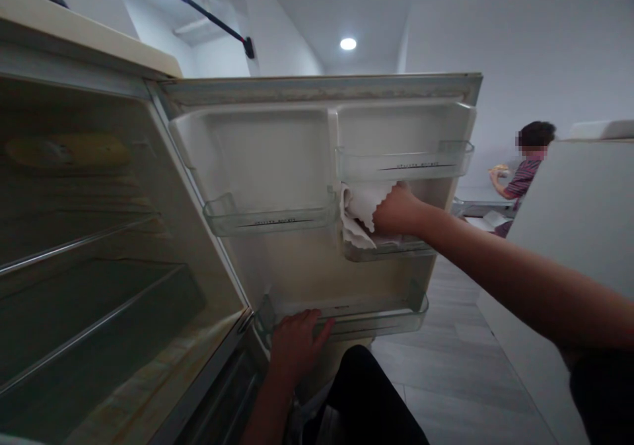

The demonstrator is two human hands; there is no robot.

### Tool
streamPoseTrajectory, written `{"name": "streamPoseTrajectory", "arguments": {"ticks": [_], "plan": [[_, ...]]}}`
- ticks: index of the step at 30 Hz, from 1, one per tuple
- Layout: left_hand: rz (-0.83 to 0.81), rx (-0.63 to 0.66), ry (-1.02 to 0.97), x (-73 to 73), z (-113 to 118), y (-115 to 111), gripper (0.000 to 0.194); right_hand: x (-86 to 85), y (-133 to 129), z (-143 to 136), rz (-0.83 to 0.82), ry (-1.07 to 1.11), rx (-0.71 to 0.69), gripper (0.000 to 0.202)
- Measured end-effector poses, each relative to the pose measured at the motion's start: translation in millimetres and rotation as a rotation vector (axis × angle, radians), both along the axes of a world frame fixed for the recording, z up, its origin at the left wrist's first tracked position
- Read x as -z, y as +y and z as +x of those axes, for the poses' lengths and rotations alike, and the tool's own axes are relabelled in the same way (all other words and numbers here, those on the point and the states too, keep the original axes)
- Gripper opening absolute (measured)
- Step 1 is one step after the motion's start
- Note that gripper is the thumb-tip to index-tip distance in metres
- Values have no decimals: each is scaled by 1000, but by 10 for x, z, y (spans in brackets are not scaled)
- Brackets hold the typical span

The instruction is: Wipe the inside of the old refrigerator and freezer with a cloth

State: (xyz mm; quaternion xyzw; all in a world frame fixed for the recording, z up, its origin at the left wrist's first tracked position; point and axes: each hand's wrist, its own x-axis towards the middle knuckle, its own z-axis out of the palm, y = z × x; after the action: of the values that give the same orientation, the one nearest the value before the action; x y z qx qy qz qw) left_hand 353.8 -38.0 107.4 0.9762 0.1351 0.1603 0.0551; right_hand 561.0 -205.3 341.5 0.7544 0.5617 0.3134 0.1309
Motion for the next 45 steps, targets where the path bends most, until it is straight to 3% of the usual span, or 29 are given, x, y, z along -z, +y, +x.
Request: {"name": "streamPoseTrajectory", "arguments": {"ticks": [4, 11, 14, 17, 22, 25, 30, 34, 38, 41, 45], "plan": [[10, -3, 13, -17, 1, -8, 49, -5, 53, -61, 60, -113, -58, 38], [3, -10, 22, -16, 5, -11, 51, 40, -445, 68, 235, -120, 265, 40], [0, -11, 12, -10, 19, -19, 52, 34, -541, 120, 267, -140, 323, 40], [-2, -16, 14, -12, 26, -33, 51, -1, -444, 123, 227, -141, 234, 44], [-2, -19, -1, -6, 20, -40, 51, -35, -44, 25, 166, -117, 29, 41], [-1, -9, 2, 0, 17, -32, 51, -32, 107, -53, 179, -119, 22, 41], [-1, -23, 12, -19, 10, -34, 52, -34, -22, -85, 240, -89, 114, 42], [-4, -42, 37, -47, 8, -49, 53, -32, -296, -53, 306, -85, 334, 40], [-13, -59, 46, -55, 17, -57, 53, -33, -465, -18, 217, -29, 478, 37], [-10, -53, 38, -45, 24, -52, 53, -37, -441, 9, 74, 28, 392, 35], [-1, -55, 37, -34, 31, -49, 54, -80, -211, -6, 39, 58, 217, 38]]}}
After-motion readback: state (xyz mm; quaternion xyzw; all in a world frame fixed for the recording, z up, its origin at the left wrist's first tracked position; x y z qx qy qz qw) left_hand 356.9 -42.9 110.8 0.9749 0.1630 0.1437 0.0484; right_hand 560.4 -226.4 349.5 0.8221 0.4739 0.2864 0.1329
